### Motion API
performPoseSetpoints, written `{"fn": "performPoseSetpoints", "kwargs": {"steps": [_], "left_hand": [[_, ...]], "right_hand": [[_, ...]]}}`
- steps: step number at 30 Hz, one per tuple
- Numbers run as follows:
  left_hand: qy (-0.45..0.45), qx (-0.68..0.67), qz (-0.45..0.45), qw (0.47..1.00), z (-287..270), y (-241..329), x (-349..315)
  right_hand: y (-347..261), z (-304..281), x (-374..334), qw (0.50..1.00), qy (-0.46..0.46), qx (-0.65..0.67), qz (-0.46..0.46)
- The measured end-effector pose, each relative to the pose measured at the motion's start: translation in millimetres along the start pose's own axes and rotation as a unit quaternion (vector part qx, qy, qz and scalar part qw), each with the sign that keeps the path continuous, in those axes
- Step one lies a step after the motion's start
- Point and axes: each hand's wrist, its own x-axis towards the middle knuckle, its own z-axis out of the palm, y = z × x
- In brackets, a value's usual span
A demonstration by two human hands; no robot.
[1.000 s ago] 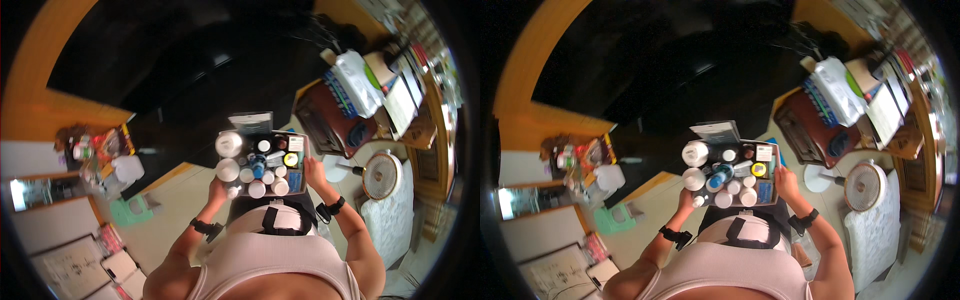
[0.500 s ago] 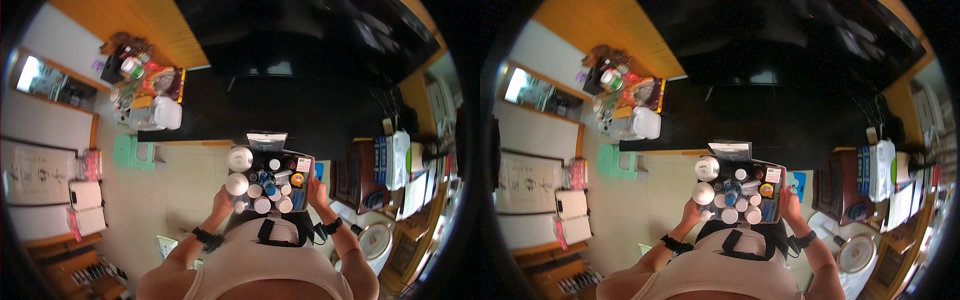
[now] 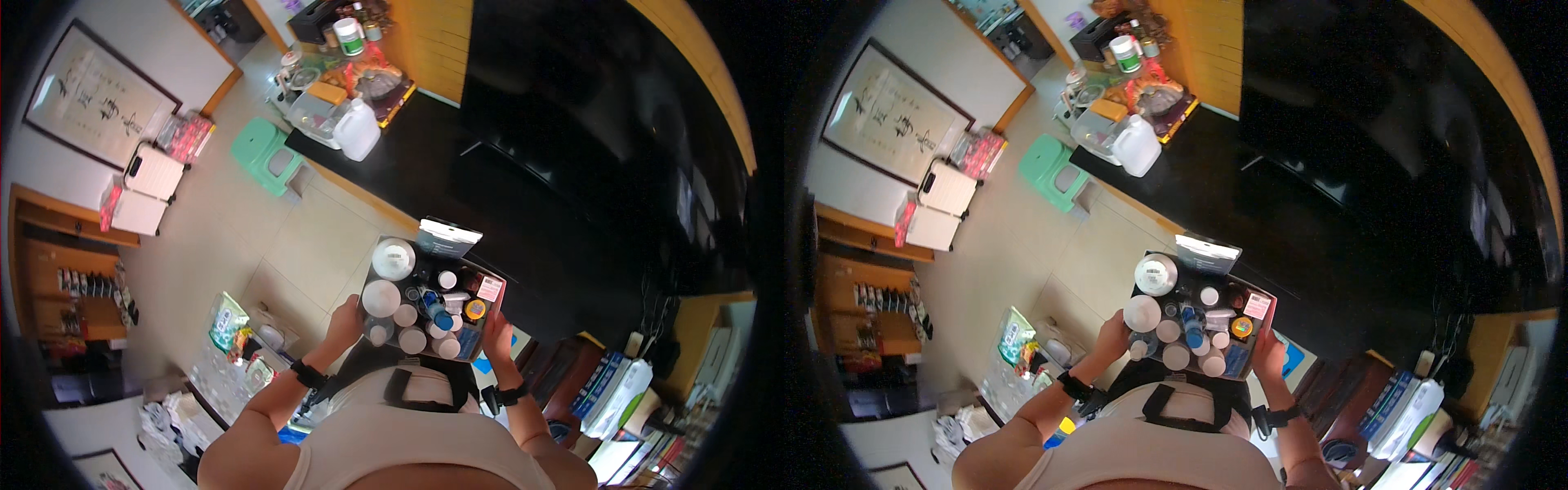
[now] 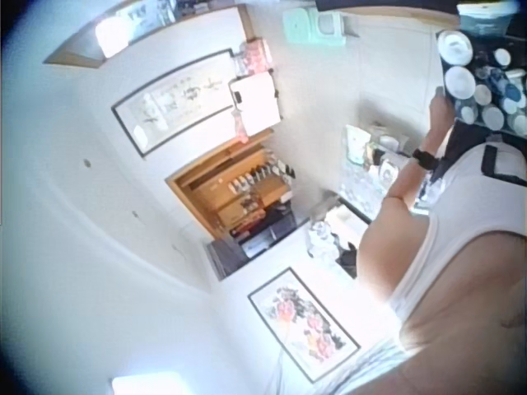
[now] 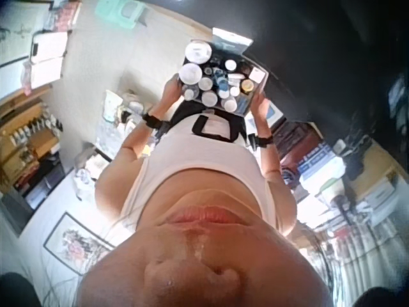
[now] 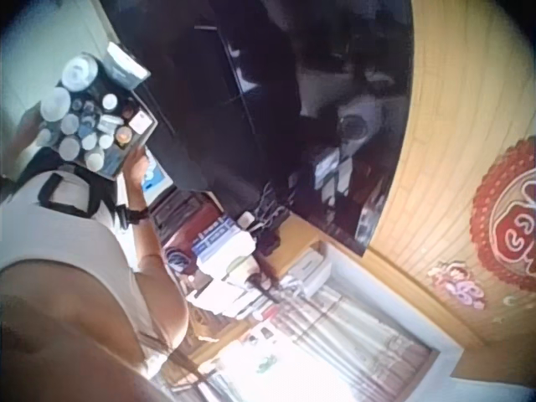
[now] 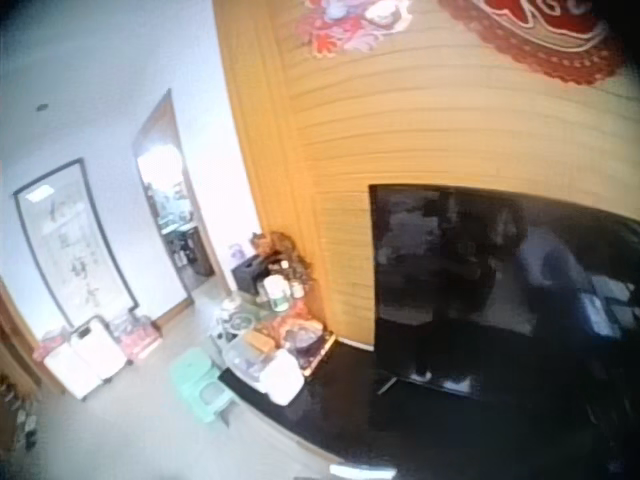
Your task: The person washes a cloth in a bathroom sink, wipes the surface of a coffee table, and cleans the back of a phone with the damp cloth.
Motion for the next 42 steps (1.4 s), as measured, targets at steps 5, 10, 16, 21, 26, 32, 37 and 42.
{"fn": "performPoseSetpoints", "kwargs": {"steps": [5, 10, 16, 21, 26, 32, 37, 42], "left_hand": [[-0.01, 0.002, -0.034, 0.999, -22, -2, 10], [-0.044, 0.001, -0.033, 0.998, -52, -18, 44], [-0.068, -0.002, -0.005, 0.998, -95, -56, 91], [-0.075, -0.007, -0.014, 0.997, -122, -78, 120], [-0.058, 0.018, 0.034, 0.998, -140, -92, 154], [-0.081, 0.01, 0.044, 0.996, -135, -96, 204], [-0.061, 0.036, 0.052, 0.996, -119, -93, 254], [-0.091, 0.056, 0.055, 0.993, -102, -82, 306]], "right_hand": [[-30, 10, 12, 0.999, -0.009, -0.033, 0.007], [-53, 42, 28, 0.999, 0.022, 0.004, -0.03], [-80, 91, 35, 0.996, -0.033, -0.006, 0.08], [-102, 130, 47, 0.994, 0.009, -0.014, 0.105], [-123, 152, 71, 0.999, 0.043, -0.019, -0.005], [-127, 162, 114, 0.998, 0.02, -0.001, 0.053], [-117, 165, 156, 0.993, -0.028, -0.082, 0.079], [-120, 167, 192, 0.992, 0.007, -0.032, 0.12]]}}
